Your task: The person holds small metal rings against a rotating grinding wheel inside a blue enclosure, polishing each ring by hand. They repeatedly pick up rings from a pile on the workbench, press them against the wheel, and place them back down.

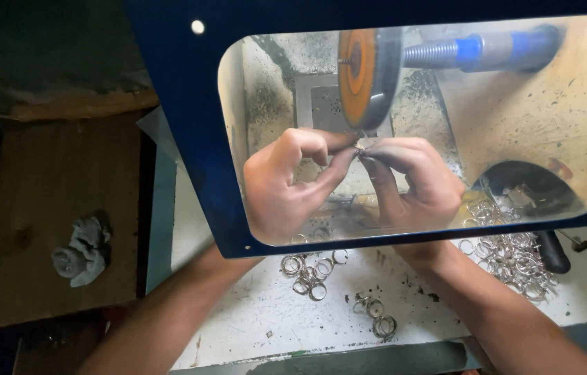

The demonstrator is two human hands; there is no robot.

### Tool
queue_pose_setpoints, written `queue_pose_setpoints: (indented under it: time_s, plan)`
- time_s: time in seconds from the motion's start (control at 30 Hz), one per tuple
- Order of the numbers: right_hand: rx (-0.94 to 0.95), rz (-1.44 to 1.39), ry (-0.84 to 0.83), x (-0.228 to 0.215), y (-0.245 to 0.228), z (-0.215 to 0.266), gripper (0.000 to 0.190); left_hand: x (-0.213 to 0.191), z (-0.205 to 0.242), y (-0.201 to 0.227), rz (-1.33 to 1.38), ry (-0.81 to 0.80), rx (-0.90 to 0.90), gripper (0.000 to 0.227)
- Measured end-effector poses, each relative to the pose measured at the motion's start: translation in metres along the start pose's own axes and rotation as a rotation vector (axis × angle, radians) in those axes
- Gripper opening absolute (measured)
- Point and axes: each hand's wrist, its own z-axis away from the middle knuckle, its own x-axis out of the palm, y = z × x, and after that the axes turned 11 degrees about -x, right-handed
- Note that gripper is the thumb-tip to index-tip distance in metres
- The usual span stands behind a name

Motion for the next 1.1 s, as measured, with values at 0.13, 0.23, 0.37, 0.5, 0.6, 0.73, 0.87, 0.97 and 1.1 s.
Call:
queue_pose_setpoints:
  time_s: [0.13, 0.23, 0.37, 0.5, 0.6, 0.73, 0.87, 0.97, 1.1]
  plan:
    - [0.006, 0.032, -0.018, -0.005, -0.002, -0.001, 0.008, 0.009, 0.001, 0.001, 0.065, 0.017, -0.144, 0.029]
    - [-0.052, 0.044, -0.039, -0.005, 0.0, 0.0, 0.014, 0.017, -0.005, 0.009, 0.355, 0.0, -0.443, 0.037]
    - [-0.055, 0.108, -0.021, -0.002, 0.001, -0.001, 0.016, 0.022, -0.013, 0.003, 0.524, -0.008, -0.588, 0.037]
    - [-0.012, 0.088, 0.002, 0.001, 0.005, -0.004, 0.008, 0.024, -0.02, -0.007, 0.626, -0.049, -0.72, 0.042]
    - [0.018, 0.089, 0.008, 0.005, 0.01, -0.002, 0.005, 0.026, -0.02, -0.014, 0.71, -0.06, -0.876, 0.039]
    - [0.034, 0.097, -0.018, 0.007, 0.015, 0.0, 0.003, 0.026, -0.02, -0.019, 0.748, -0.071, -0.982, 0.038]
    - [0.008, 0.087, -0.043, 0.007, 0.015, -0.001, 0.009, 0.023, -0.016, -0.02, 0.832, -0.065, -0.969, 0.035]
    - [0.096, 0.05, -0.012, 0.008, 0.011, -0.002, 0.006, 0.022, -0.015, -0.017, 0.853, -0.08, -0.924, 0.035]
    - [0.188, 0.046, 0.008, 0.011, 0.01, 0.0, 0.01, 0.022, -0.015, -0.018, 0.868, -0.073, -0.971, 0.034]
